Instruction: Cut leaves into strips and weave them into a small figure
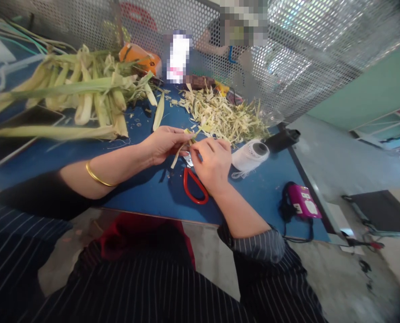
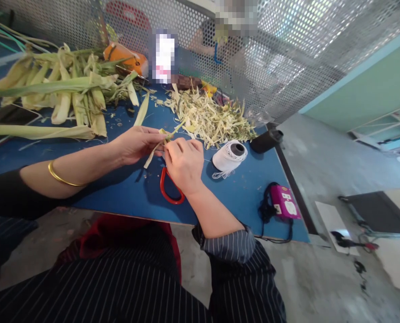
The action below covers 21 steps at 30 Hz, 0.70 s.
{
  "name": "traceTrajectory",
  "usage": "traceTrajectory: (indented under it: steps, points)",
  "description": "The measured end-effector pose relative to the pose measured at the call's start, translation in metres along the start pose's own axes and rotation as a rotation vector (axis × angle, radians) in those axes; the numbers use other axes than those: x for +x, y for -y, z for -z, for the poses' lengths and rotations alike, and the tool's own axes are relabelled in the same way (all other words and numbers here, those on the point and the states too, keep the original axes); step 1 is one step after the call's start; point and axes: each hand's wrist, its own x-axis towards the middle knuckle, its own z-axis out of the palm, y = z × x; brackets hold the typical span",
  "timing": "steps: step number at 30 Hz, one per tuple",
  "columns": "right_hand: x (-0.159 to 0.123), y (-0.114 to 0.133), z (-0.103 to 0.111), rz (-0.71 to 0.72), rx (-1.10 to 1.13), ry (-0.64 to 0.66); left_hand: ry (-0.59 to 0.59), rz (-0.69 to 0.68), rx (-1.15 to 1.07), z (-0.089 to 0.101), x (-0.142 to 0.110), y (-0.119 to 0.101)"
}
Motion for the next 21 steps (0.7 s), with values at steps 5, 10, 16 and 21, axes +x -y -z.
traceTrajectory:
  steps: [5, 10, 16, 21]
  points:
    - [0.003, 0.005, 0.0, 0.132, 0.007, 0.052, -0.058, -0.023, -0.007, -0.003, 0.0, 0.003]
    - [0.003, 0.011, -0.003, 0.274, -0.008, 0.172, -0.037, -0.052, 0.013, -0.007, -0.002, 0.006]
    - [0.003, 0.003, -0.005, -0.208, 0.441, -0.081, -0.056, -0.003, 0.089, -0.008, -0.005, 0.001]
    - [0.006, -0.002, -0.006, -0.566, 0.666, -0.112, -0.055, 0.026, 0.134, -0.005, -0.003, -0.001]
